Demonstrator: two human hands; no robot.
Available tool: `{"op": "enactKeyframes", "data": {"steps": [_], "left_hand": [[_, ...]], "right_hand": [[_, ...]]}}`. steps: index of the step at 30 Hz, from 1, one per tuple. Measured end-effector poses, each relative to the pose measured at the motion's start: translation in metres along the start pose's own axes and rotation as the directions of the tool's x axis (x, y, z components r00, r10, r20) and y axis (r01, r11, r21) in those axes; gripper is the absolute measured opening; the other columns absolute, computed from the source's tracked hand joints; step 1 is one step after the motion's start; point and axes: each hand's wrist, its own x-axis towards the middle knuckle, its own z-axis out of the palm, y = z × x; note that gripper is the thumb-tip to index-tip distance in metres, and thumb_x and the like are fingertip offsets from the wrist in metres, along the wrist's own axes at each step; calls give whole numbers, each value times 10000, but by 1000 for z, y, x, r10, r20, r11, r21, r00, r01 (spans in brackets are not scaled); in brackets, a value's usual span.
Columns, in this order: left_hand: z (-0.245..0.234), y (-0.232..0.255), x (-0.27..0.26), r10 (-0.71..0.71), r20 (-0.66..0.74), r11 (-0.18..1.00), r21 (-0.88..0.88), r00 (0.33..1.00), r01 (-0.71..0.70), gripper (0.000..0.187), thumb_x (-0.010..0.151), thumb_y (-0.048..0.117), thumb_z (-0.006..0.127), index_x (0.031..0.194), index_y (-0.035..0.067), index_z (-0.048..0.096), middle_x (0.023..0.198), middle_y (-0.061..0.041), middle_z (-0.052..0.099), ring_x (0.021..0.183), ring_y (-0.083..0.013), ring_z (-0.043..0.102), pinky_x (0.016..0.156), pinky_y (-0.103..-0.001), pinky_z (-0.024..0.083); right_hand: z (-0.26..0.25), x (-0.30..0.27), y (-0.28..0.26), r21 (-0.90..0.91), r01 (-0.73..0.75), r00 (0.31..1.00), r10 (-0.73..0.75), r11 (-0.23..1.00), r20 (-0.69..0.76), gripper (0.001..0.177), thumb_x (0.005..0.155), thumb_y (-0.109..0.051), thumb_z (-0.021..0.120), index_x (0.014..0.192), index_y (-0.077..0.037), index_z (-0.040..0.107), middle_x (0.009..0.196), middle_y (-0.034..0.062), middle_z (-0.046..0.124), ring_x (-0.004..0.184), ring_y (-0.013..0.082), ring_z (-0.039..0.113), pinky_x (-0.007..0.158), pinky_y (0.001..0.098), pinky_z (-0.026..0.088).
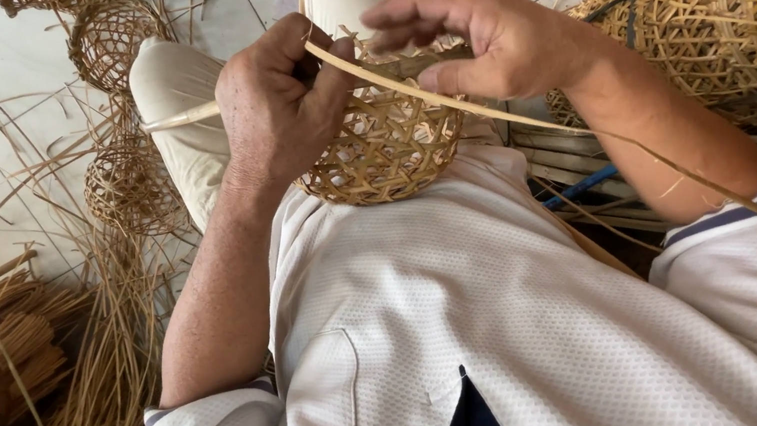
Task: The person weaves a basket by hand, interlacing flexible strips into a hexagonal pattern.
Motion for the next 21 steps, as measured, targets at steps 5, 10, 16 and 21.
{"op": "enactKeyframes", "data": {"steps": [5,10,16,21], "left_hand": [[-3,2,-6,55,-54,999,7,997,-54,277,1037,258,683,799,137,607,572,72,480,517,-78,427,459,-291,362],[-3,-1,-10,34,-32,998,55,999,-33,309,1040,317,672,799,149,573,569,74,455,518,-100,413,479,-312,369],[0,-5,-7,-12,-38,994,106,999,16,411,1039,384,658,753,175,450,557,73,398,515,-117,356,486,-345,339],[3,-6,-1,-44,-16,989,141,999,46,413,1025,447,633,758,188,455,541,72,405,509,-138,372,518,-375,371]], "right_hand": [[9,-9,0,-498,319,893,-432,807,-129,292,975,56,631,1257,120,588,1158,243,652,1088,341,652,1004,401,563],[24,-8,-4,-590,216,922,-361,778,-138,289,984,5,722,1261,68,667,1153,195,723,1060,305,676,947,402,564],[23,-20,-24,-719,238,907,-414,653,-76,537,1030,-70,774,1481,56,511,1343,241,605,1165,333,609,1048,442,539],[19,-29,-68,-700,435,834,-546,566,77,338,1027,-5,801,1330,39,659,1099,198,736,927,258,722,817,348,626]]}}
